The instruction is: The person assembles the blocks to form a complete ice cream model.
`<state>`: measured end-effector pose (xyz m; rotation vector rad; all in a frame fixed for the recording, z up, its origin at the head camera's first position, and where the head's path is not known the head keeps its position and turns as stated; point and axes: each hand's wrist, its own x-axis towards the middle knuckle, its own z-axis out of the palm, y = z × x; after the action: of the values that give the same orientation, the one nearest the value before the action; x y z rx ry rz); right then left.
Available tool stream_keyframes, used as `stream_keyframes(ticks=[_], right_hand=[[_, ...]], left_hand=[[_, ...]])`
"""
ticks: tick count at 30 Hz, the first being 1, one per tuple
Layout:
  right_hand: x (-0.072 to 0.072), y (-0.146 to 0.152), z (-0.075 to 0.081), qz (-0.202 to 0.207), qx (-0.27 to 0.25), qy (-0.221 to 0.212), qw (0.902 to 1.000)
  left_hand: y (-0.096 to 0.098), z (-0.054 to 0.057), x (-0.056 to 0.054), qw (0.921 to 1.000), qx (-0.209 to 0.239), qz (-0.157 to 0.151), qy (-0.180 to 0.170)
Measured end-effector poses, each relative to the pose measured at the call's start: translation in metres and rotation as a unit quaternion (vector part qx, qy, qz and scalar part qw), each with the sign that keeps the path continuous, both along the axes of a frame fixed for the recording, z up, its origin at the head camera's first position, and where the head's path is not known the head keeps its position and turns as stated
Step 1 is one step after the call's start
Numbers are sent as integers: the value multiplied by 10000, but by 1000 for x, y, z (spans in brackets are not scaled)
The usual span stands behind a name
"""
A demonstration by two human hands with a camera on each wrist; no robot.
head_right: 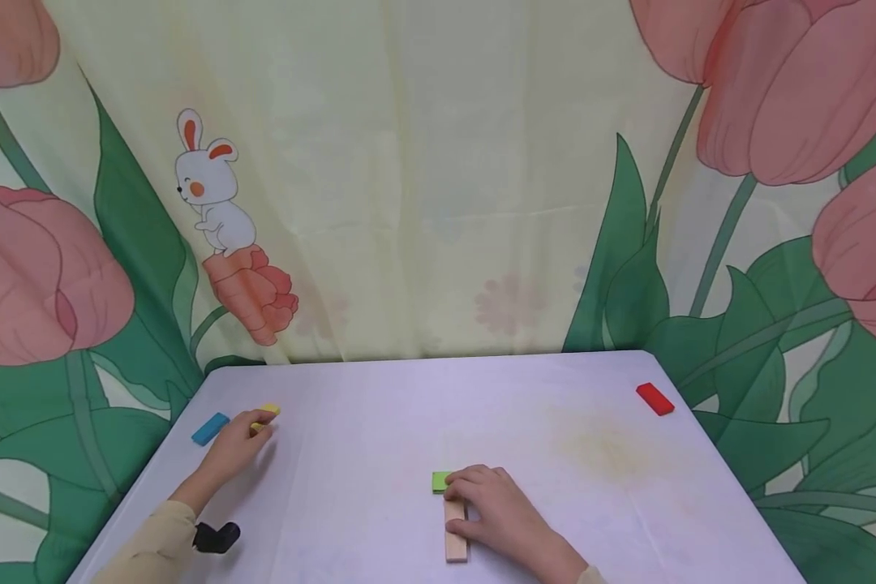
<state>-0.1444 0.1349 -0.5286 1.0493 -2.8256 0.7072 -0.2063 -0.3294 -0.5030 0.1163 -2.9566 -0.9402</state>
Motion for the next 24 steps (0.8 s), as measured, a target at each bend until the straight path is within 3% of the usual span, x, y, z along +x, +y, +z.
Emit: stream_keyframes(ticks=[10,19,24], right_hand=[[-3,2,3,74,20,-250,9997],[-3,3,2,157,-45,-185,9997],[-4,4,3,136,-54,-295,9995]], left_hand=[[-14,-3,0,9987,-20,513,30],[-18,-6,-3,9977,-248,624,-101],[-22,-11,-9,9971,-151,729,-165]])
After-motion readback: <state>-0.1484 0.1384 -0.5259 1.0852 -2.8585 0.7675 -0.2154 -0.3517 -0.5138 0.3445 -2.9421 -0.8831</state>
